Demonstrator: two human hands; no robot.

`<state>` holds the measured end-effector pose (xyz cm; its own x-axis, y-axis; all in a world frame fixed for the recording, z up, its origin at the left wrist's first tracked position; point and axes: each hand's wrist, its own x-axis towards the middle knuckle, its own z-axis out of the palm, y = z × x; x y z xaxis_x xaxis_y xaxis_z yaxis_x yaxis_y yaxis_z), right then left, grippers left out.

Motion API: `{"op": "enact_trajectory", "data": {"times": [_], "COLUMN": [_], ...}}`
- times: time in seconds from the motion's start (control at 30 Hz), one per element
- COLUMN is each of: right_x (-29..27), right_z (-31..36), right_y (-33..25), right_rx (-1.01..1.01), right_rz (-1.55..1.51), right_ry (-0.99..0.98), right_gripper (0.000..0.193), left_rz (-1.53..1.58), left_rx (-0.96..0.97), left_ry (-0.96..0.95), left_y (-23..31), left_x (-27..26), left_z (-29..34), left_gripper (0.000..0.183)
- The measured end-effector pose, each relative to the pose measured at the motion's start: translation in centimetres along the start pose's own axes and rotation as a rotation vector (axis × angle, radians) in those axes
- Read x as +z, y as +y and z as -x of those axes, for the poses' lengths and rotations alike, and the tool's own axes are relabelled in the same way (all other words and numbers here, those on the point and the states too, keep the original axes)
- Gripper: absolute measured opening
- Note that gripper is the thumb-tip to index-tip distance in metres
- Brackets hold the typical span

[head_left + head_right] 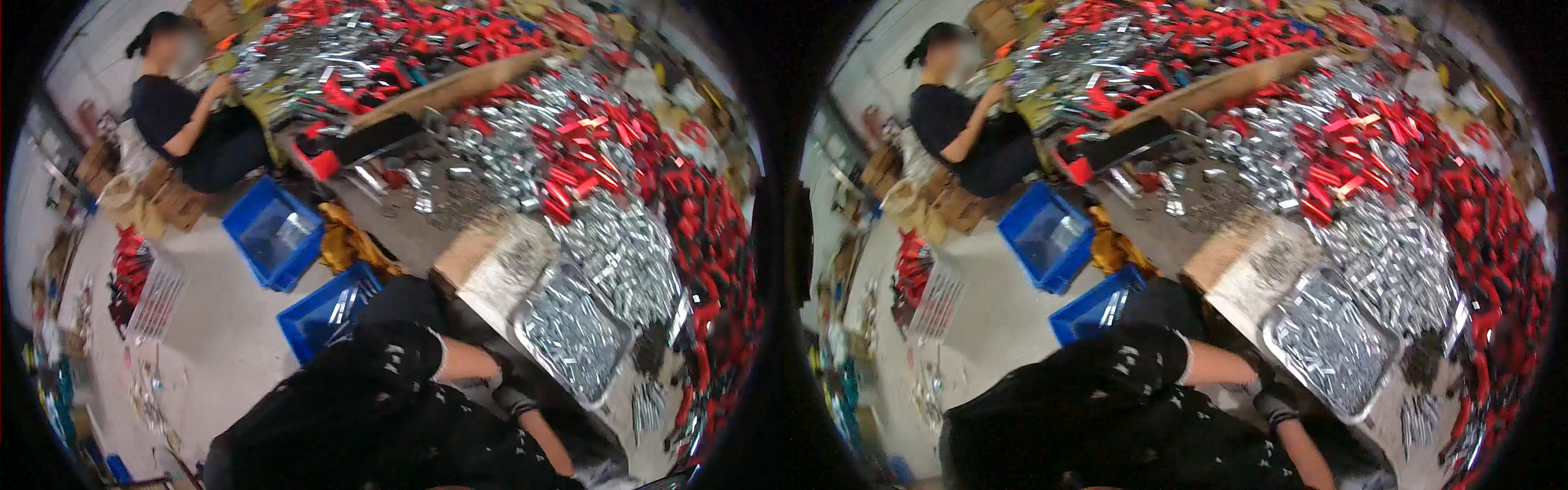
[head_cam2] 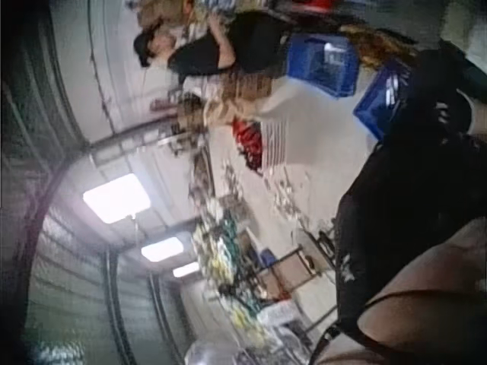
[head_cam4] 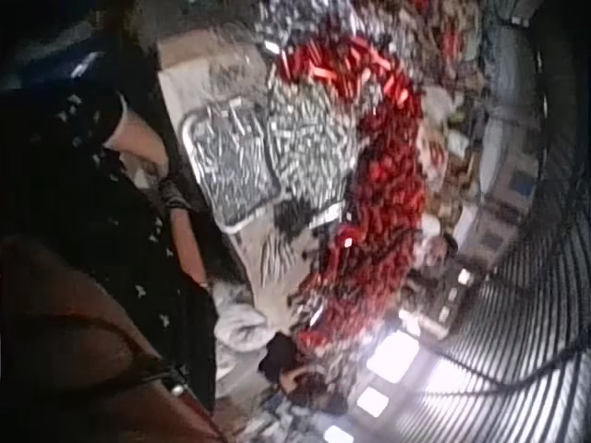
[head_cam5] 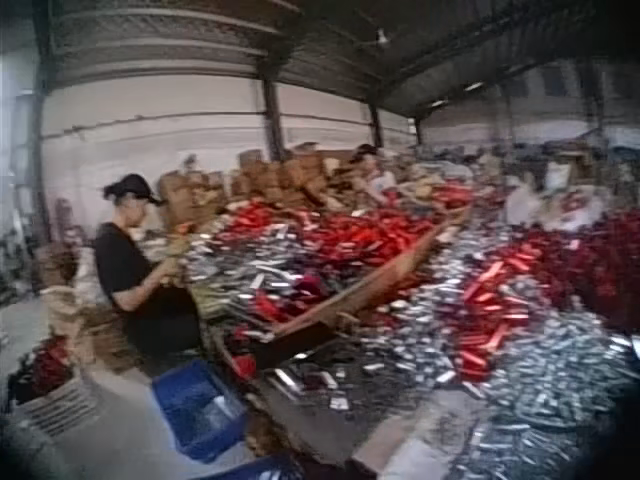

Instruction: Assembling various metal components including tubes, springs, and red handles at a factory workstation.

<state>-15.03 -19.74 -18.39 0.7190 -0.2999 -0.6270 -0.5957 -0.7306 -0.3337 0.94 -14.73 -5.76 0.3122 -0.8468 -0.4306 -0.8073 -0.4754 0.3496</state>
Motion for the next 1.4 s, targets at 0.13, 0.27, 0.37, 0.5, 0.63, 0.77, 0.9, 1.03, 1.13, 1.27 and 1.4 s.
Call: {"op": "enact_trajectory", "data": {"times": [0.13, 0.27, 0.37, 0.5, 0.63, 0.77, 0.9, 1.03, 1.13, 1.27, 1.4], "right_x": [6.0, 2.6, 2.3, 4.1, -0.3, -8.5, -11.0, -1.6, 5.9, 8.6, 10.7], "right_z": [-4.0, -3.7, -2.0, 0.1, 2.9, 13.3, 31.0, 35.9, 37.1, 50.2, 60.9], "right_y": [6.4, 4.8, 4.6, 4.7, -2.7, -8.8, -10.3, -11.7, -13.7, -16.7, -23.1], "right_rx": [0.09, 0.112, 0.176, -0.308, 0.137, 0.299, 0.145, 0.268, 0.437, 0.52, 1.094], "right_rz": [-0.036, 0.009, -0.008, 0.169, -0.073, -0.076, -0.504, -0.638, -0.69, -0.786, -1.086], "right_ry": [-0.165, -0.19, -0.205, -0.333, 0.136, 0.129, 0.459, 0.786, 0.982, 1.293, 1.264], "right_gripper": [0.053, 0.052, 0.051, 0.049, 0.048, 0.039, 0.029, 0.031, 0.035, 0.05, 0.049], "left_rz": [0.058, 0.112, 0.118, 0.157, 0.07, 0.432, 0.103, 0.285, 0.281, 0.204, 0.373], "left_rx": [-0.081, -0.062, 0.001, 0.065, 0.351, 0.807, 0.645, 0.863, 0.662, 0.987, 0.912], "left_ry": [-0.024, -0.069, -0.138, -0.229, -0.406, -0.639, -0.446, -0.191, -0.402, -0.548, -0.563], "left_y": [-0.4, -0.2, -6.3, 1.4, -4.2, -4.8, -7.4, -4.0, 0.0, 8.2, 10.1], "left_x": [0.4, 0.4, -1.4, 1.2, 2.9, 3.9, 2.0, 4.8, 3.2, 2.0, 3.1], "left_z": [-1.4, -4.1, 0.0, -5.4, -2.6, -0.9, 4.1, 5.5, 7.9, 14.1, 16.3], "left_gripper": [0.048, 0.049, 0.05, 0.051, 0.052, 0.049, 0.049, 0.032, 0.033, 0.061, 0.078]}}
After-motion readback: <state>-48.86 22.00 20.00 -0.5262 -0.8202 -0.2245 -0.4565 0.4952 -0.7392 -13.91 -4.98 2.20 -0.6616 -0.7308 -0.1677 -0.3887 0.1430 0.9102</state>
